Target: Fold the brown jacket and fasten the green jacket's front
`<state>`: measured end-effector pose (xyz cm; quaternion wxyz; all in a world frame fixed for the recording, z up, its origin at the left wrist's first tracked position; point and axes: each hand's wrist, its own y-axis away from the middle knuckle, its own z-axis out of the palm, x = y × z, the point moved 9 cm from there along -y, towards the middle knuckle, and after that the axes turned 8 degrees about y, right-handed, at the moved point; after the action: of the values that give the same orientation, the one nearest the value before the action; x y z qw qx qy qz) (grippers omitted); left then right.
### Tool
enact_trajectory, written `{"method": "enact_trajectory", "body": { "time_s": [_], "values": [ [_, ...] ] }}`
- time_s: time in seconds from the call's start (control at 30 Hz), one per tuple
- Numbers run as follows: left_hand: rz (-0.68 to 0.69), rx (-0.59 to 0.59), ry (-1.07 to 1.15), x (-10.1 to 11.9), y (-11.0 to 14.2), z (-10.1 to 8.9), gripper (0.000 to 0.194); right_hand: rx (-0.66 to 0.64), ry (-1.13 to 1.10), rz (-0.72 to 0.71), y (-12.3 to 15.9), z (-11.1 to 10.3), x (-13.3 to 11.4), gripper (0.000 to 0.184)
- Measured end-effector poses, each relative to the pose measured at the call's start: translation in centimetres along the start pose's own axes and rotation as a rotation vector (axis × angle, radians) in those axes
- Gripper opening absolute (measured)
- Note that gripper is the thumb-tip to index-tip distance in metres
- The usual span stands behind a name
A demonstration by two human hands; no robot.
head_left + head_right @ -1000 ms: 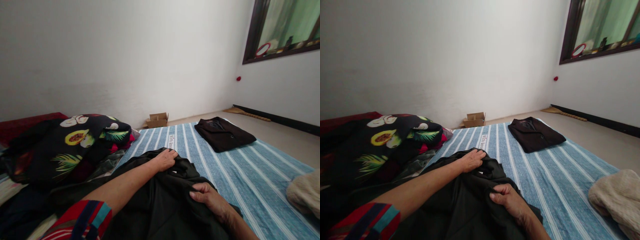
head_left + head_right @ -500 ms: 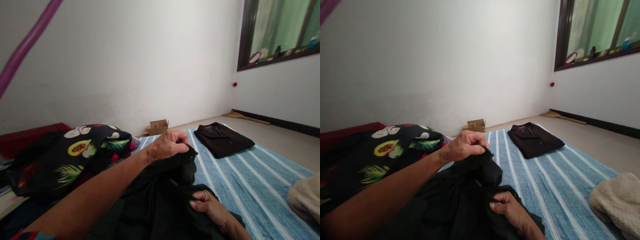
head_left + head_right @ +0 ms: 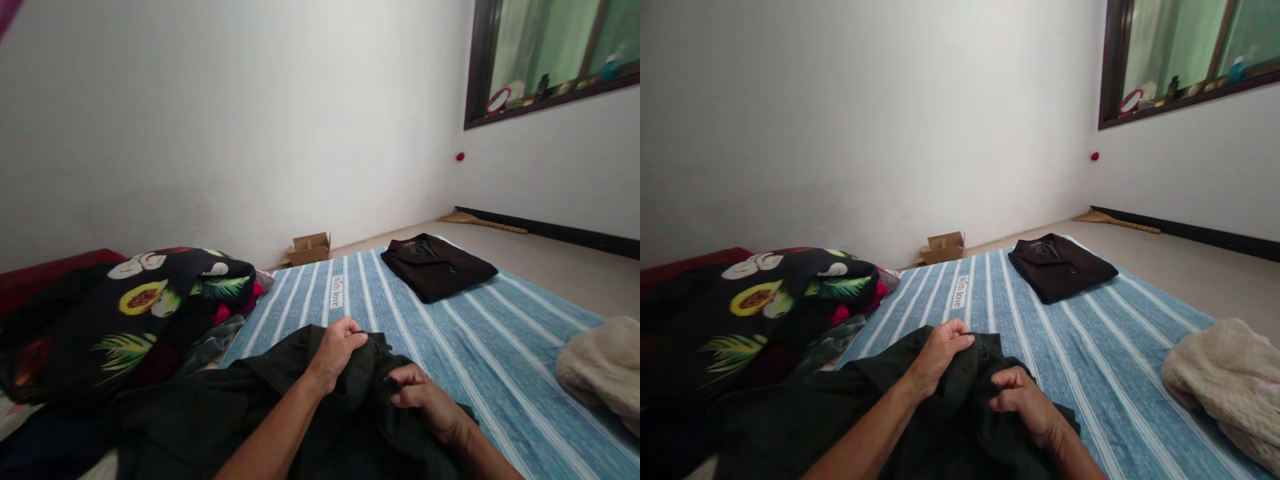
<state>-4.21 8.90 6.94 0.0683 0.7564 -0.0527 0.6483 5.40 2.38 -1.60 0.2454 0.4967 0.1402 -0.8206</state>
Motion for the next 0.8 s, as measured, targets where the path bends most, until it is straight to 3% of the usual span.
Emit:
{"method": "enact_trajectory", "body": {
  "time_s": [0.1,0.23,0.57,0.8],
  "values": [
    [-0.1,-0.062,0.178,-1.8,1.3,0.2,0.025,-0.01,-0.025,-0.011,0.1,0.0,-0.3,0.003],
    [-0.178,-0.142,0.216,-3.0,2.3,0.1,0.025,-0.01,-0.031,0.019,0.1,0.0,0.0,0.006],
    [-0.227,-0.162,0.436,-4.8,2.5,-0.1,0.015,-0.015,0.008,0.026,0.6,1.1,-0.8,0.025],
    [-0.231,-0.199,0.455,-5.1,2.6,0.2,0.014,0.055,0.026,-0.022,0.4,0.6,-0.4,0.026]
  ]
}}
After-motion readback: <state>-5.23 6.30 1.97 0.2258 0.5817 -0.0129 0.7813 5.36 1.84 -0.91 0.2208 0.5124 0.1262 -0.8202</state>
